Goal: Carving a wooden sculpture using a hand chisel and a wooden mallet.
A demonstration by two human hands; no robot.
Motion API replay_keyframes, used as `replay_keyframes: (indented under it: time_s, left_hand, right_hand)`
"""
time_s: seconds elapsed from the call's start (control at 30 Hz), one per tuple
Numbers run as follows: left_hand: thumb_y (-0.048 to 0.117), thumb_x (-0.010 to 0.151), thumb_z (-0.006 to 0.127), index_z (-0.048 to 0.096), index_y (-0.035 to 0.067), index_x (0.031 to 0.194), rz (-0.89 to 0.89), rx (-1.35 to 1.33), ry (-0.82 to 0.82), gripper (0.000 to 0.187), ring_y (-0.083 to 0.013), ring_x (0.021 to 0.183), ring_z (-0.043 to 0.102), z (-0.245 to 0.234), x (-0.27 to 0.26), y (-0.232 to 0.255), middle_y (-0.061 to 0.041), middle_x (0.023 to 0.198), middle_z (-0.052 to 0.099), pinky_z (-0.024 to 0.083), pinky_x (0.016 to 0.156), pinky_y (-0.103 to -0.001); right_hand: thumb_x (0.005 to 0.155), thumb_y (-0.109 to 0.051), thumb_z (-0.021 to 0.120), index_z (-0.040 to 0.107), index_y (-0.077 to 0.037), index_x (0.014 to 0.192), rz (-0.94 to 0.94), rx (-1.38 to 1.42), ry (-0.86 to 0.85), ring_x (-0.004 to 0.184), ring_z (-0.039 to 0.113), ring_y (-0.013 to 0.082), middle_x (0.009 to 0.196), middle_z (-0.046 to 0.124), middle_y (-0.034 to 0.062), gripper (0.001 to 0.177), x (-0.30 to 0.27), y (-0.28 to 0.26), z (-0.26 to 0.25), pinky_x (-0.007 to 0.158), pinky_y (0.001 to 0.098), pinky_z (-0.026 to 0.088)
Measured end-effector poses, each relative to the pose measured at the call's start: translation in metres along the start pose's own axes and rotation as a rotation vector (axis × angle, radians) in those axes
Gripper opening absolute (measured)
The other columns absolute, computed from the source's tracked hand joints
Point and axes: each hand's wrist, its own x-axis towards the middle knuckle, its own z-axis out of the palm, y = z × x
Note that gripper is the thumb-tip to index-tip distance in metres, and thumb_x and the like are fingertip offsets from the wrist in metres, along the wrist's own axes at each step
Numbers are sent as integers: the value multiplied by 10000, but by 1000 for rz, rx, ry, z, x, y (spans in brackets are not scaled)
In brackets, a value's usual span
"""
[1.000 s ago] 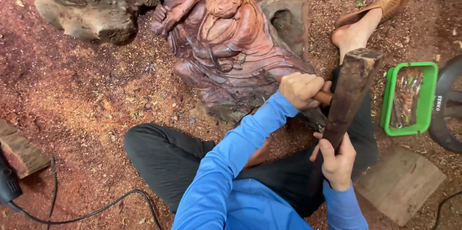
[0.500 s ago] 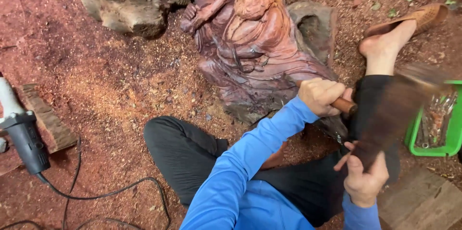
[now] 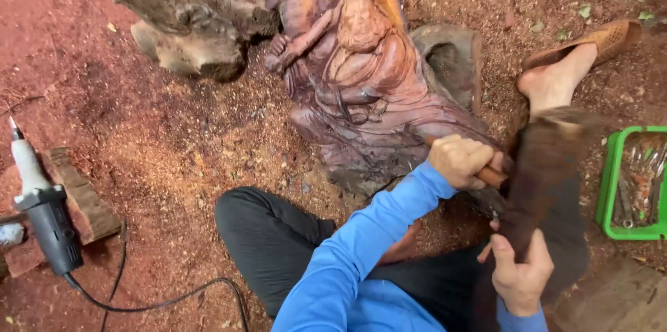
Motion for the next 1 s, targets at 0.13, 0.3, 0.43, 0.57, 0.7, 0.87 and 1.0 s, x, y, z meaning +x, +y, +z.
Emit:
replay_keyframes:
  time_s: [0.13, 0.3, 0.43, 0.57, 0.7, 0.87, 1.0]
  left_hand:
    - [188, 557, 857, 634, 176, 913, 21, -76, -48, 420, -204, 678, 637, -5, 1, 0, 48, 773, 669, 508, 683, -341]
    - [225, 557, 842, 601, 147, 906, 74, 90, 17, 431, -255, 648, 569, -3, -8, -5, -13, 758, 592, 479, 653, -385]
    - [243, 769, 704, 591, 128, 876, 131, 122, 69, 193, -239, 674, 579, -7, -4, 12, -26, 754, 554, 452, 661, -378]
    - [212, 808, 720, 624, 109, 922, 139, 63, 56, 182, -242, 697, 585, -2, -5, 20, -36, 834, 614, 448, 668, -383]
    - [206, 715, 774, 622, 193, 880, 101, 15, 32, 225, -200, 693, 604, -12, 1, 18, 24, 767, 580, 442, 667, -363]
    - [136, 852, 707, 531, 102, 702, 28, 14, 229, 234, -266, 544, 467, -33, 16, 30, -33, 659, 524, 398, 574, -369]
    - [157, 681, 748, 507, 99, 783, -8, -46, 148, 267, -270, 594, 486, -47, 22, 16, -38, 700, 509, 413, 605, -393]
  right_hand:
    - [964, -82, 589, 501, 97, 1233, -84, 85, 47, 523, 568, 233, 1040, 657, 226, 334, -1, 3, 8, 538, 299, 462]
    - [980, -42, 561, 536, 108, 1222, -78, 26, 26, 522, 580, 219, 1010, 680, 205, 286, -9, 2, 16, 557, 295, 464]
    - [996, -122, 517, 487, 108, 1302, -56, 155, 11, 509, 577, 230, 921, 636, 220, 383, -13, 13, 10, 595, 279, 462]
    - [997, -150, 521, 459, 107, 1343, -37, 215, 13, 523, 578, 244, 1104, 652, 235, 436, -20, 23, -9, 570, 291, 468]
    - [970, -194, 553, 463, 99, 1327, -79, 207, 34, 532, 594, 240, 1117, 650, 240, 471, -27, 10, -17, 610, 283, 479]
    - [918, -50, 574, 388, 63, 1365, -131, 198, -4, 588, 590, 208, 1112, 631, 269, 497, -30, 34, -8, 708, 312, 516]
    - [856, -108, 764, 552, 58, 1237, -22, -349, -11, 505, 663, 240, 653, 666, 128, 467, -5, -27, 8, 495, 341, 485]
